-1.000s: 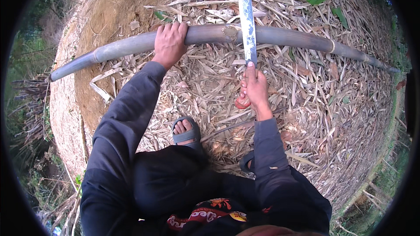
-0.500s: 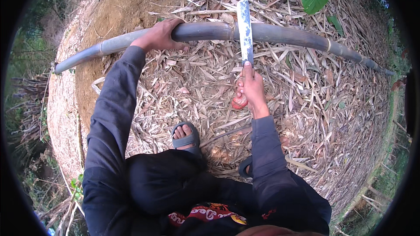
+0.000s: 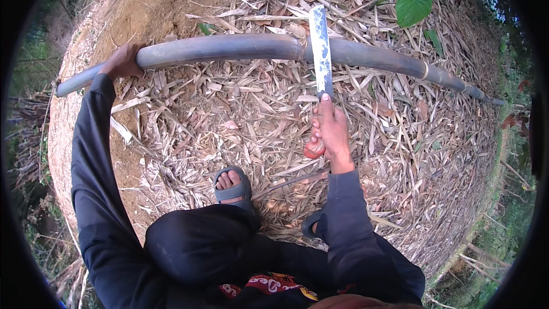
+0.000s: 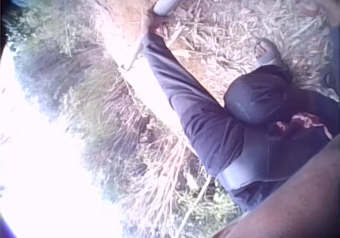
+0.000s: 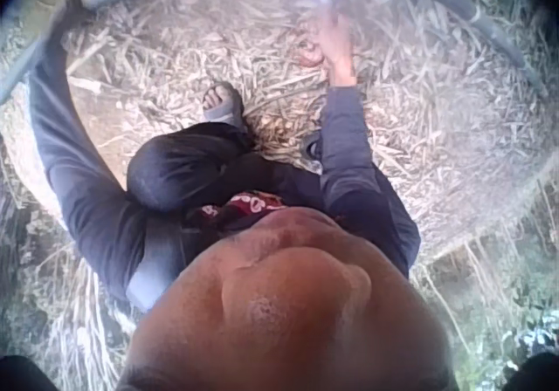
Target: The person uses a machete to cut a long bamboo pole into smaller pieces. They hold the bamboo with one hand and strike it with the machete in the other, repeating the process to sever the pole.
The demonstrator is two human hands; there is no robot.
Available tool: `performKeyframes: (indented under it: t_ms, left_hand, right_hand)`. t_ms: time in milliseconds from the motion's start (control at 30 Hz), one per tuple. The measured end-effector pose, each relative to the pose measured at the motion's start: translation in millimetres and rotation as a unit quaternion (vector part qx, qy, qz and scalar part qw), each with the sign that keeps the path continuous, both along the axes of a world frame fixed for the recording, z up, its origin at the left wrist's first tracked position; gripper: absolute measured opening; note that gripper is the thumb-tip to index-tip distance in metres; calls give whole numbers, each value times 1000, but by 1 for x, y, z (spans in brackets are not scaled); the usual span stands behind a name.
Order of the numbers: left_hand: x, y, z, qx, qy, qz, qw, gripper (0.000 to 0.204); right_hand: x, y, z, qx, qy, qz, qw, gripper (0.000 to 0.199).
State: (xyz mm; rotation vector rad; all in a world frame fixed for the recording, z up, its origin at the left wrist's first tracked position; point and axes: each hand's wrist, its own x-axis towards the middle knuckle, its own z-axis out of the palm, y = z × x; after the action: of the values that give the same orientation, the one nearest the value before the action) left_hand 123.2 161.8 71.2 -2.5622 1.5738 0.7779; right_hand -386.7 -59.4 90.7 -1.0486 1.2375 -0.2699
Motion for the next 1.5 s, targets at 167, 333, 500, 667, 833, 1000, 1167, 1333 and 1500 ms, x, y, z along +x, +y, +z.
performKeyframes:
  t_ms: [167,333,500,667,833,1000,1167,1333,1500]
  left_hand:
    - [-36,24,4,-90,-107,45,989,53]
    - [-57,36,-10,-182,-188,31,965,47]
    - [-78,48,-23,-220,-260,38,940,44]
    - [-78,54,-31,-258,-313,40,913,43]
    - [-82,40,-27,-252,-298,37,920,40]
    - [-79,60,-29,-238,-300,37,923,44]
    - [-82,48,-30,-238,-297,46,924,47]
    - [-76,57,-31,-232,-298,40,925,51]
    - [-78,51,-30,-243,-301,48,921,50]
  right_hand:
    - [-37,-41,15,-45,3,-100,994,45]
    - [-54,-63,19,-63,-59,-245,966,44]
    - [-26,12,9,21,-25,-90,995,41]
    - [-46,-3,21,42,-43,-82,995,50]
    - [-17,5,6,-9,-155,-306,939,52]
    - [-27,22,4,89,6,-30,996,52]
    - [-23,-9,-4,-24,-174,-352,919,47]
    - [-21,27,3,97,-21,9,995,43]
    - [-22,-4,12,-15,-157,-283,946,49]
